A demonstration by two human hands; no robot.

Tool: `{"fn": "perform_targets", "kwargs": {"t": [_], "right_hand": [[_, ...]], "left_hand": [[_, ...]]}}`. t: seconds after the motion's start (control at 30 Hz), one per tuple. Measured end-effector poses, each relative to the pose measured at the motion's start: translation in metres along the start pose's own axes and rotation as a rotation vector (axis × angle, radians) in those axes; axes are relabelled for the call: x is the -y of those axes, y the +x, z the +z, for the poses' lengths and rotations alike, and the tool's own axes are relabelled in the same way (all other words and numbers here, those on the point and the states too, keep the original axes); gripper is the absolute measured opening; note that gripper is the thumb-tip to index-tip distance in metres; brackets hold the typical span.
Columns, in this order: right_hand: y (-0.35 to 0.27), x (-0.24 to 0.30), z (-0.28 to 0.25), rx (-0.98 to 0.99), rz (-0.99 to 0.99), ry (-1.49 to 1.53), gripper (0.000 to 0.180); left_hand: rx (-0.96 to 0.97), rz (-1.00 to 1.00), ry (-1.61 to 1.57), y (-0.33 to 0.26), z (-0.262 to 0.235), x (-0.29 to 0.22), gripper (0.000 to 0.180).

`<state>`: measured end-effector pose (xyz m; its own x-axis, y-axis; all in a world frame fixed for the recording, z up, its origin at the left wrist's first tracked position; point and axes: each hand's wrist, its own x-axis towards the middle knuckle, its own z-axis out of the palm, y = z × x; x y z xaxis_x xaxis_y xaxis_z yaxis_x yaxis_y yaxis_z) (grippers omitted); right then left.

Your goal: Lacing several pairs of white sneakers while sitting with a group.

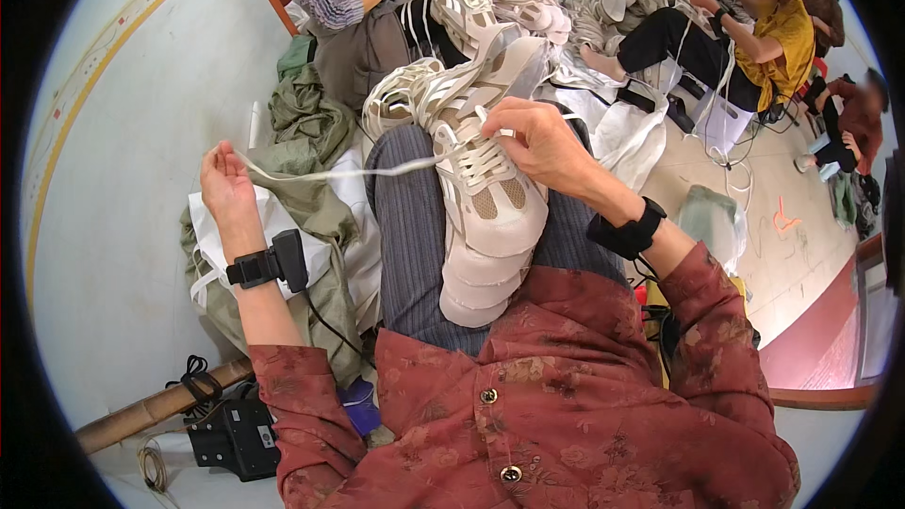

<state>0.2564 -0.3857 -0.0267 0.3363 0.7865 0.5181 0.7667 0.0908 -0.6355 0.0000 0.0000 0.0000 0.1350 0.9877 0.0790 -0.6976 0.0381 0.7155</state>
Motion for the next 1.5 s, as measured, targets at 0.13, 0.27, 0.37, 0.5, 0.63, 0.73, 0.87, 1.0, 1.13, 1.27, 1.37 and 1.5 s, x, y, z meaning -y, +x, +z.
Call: {"fn": "perform_targets", "kwargs": {"t": [0.13,0.27,0.37,0.5,0.63,0.73,0.87,1.0,1.13,1.27,1.37,1.5], "right_hand": [[0.005,-0.005,0.004,-0.023,-0.154,-0.160,0.016],[0.013,-0.004,0.010,-0.005,-0.221,-0.341,0.008],[0.013,-0.007,0.008,0.050,-0.206,-0.453,0.008],[0.014,-0.007,0.005,0.040,-0.228,-0.384,0.006],[0.017,-0.011,0.002,0.069,-0.261,-0.224,0.004],[0.019,-0.012,0.001,0.110,-0.272,-0.160,0.005],[0.017,-0.010,-0.005,0.161,-0.237,-0.144,0.005],[0.015,-0.005,-0.009,0.212,-0.226,-0.120,0.006],[0.009,0.002,-0.008,0.203,-0.213,-0.126,0.006],[0.012,0.001,-0.009,0.179,-0.217,0.020,0.004],[0.012,0.007,-0.010,0.225,-0.049,0.070,0.005],[0.005,0.000,-0.004,0.137,-0.119,0.026,0.004]], "left_hand": [[-0.052,0.047,0.046,-0.014,-0.013,-0.002,0.016],[0.040,-0.008,0.100,-0.019,-0.040,0.006,0.018],[0.028,-0.083,0.153,-0.041,-0.033,0.029,0.026],[0.048,-0.104,0.248,-0.085,-0.016,0.056,0.034],[0.230,-0.161,0.326,-0.126,0.003,0.074,0.038],[0.337,-0.191,0.380,-0.153,0.017,0.086,0.036],[0.451,-0.287,0.464,-0.188,0.039,0.096,0.033],[0.555,-0.298,0.520,-0.204,0.053,0.095,0.027],[0.641,-0.321,0.587,-0.208,0.054,0.095,0.023],[0.676,-0.355,0.609,-0.215,0.054,0.099,0.023],[0.702,-0.359,0.642,-0.220,0.057,0.099,0.023],[0.753,-0.367,0.665,-0.222,0.056,0.100,0.024]]}}
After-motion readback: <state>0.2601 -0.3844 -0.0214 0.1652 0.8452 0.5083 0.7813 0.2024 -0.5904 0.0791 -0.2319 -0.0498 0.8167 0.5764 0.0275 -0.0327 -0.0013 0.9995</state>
